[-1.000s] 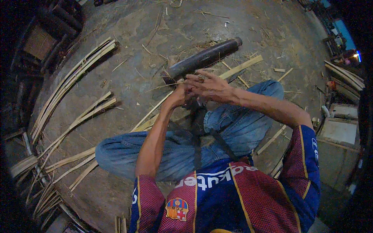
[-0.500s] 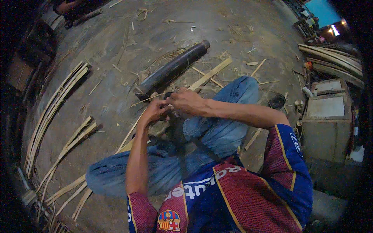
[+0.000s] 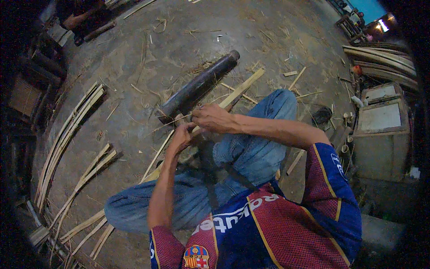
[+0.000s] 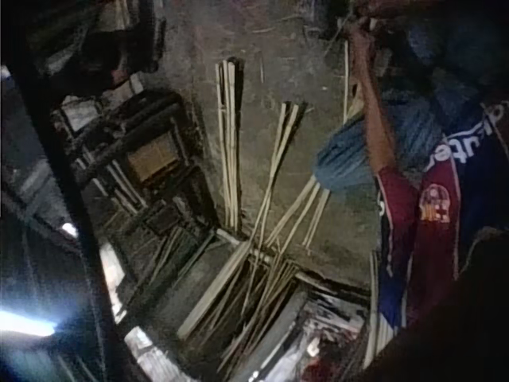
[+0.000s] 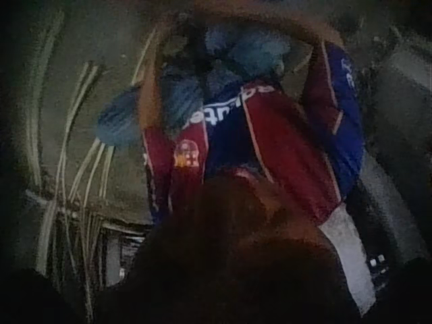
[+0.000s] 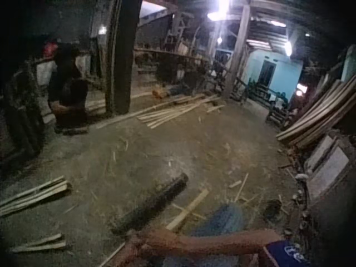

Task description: The person sits on the floor and uses a knife to split long bamboo strips into thinner pieces. They hold the bamboo against a cylindrical support and repeatedly strike the knife with their hand to drive it through the material, separating the strips.

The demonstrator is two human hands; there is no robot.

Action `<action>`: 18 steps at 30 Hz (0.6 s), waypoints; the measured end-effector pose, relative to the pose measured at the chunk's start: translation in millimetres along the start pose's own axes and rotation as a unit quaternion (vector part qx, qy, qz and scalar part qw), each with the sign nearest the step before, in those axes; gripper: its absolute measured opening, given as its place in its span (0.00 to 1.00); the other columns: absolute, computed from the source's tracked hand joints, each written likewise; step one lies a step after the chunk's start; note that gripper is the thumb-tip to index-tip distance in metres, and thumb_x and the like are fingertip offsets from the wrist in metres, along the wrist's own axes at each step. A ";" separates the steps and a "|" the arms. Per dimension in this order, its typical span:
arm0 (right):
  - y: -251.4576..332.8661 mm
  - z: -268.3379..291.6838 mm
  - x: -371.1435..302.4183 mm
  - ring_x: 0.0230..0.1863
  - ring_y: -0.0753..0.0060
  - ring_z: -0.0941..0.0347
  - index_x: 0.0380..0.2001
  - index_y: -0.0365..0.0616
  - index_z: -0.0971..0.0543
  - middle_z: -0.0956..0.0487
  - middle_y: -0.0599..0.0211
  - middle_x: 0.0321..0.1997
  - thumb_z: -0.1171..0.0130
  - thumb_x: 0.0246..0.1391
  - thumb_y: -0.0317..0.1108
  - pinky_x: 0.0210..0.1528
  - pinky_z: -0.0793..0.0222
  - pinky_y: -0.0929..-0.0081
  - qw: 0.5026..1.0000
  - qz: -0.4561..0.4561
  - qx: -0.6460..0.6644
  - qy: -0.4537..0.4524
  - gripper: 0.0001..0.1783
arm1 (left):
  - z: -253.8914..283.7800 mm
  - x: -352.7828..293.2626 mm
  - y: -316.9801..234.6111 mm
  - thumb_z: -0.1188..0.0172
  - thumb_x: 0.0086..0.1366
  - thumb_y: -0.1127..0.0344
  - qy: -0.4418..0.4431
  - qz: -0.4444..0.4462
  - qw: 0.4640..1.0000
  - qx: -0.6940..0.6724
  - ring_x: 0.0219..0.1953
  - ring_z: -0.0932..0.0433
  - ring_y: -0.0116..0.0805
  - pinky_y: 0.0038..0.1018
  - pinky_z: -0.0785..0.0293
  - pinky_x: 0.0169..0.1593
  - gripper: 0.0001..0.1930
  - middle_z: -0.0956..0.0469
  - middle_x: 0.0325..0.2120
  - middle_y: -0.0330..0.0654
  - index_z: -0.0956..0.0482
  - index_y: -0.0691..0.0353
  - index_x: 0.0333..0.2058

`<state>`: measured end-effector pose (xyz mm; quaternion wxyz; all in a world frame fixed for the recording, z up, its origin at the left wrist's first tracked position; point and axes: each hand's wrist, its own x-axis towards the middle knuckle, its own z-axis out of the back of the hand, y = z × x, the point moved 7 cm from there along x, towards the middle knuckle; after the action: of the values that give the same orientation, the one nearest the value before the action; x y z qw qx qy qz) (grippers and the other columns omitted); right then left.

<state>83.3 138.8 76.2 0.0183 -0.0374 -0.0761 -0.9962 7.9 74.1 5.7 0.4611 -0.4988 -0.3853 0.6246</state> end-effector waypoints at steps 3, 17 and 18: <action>12.1 9.7 12.9 0.40 0.59 0.24 0.33 0.47 0.23 0.26 0.64 0.37 0.43 0.47 0.36 0.39 0.27 0.61 1.000 0.003 -0.001 0.021 0.09 | 4.6 1.1 42.6 0.36 0.60 0.54 -0.057 0.004 0.998 -0.019 0.31 0.21 0.38 0.34 0.28 0.38 0.19 0.18 0.29 0.47 0.19 0.66 0.40; 16.0 -6.2 -18.3 0.30 0.51 0.21 0.29 0.40 0.21 0.23 0.51 0.29 0.44 0.49 0.31 0.35 0.27 0.52 0.993 -0.082 0.010 0.087 0.07 | 4.1 -2.0 10.0 0.41 0.62 0.64 -0.123 -0.105 0.979 0.122 0.32 0.22 0.47 0.36 0.28 0.37 0.11 0.20 0.30 0.50 0.18 0.61 0.41; 11.9 -14.6 -13.4 0.30 0.50 0.22 0.31 0.40 0.21 0.23 0.50 0.28 0.46 0.51 0.32 0.35 0.27 0.52 0.981 -0.117 0.081 0.134 0.08 | 4.8 -3.5 10.3 0.42 0.62 0.65 -0.129 -0.097 0.980 0.114 0.27 0.24 0.41 0.34 0.30 0.34 0.11 0.21 0.26 0.49 0.18 0.60 0.41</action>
<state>96.1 125.2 62.5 -0.0850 0.1074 -0.1576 -0.9780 1.4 67.8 -2.1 0.5199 -0.3179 -0.4146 0.6758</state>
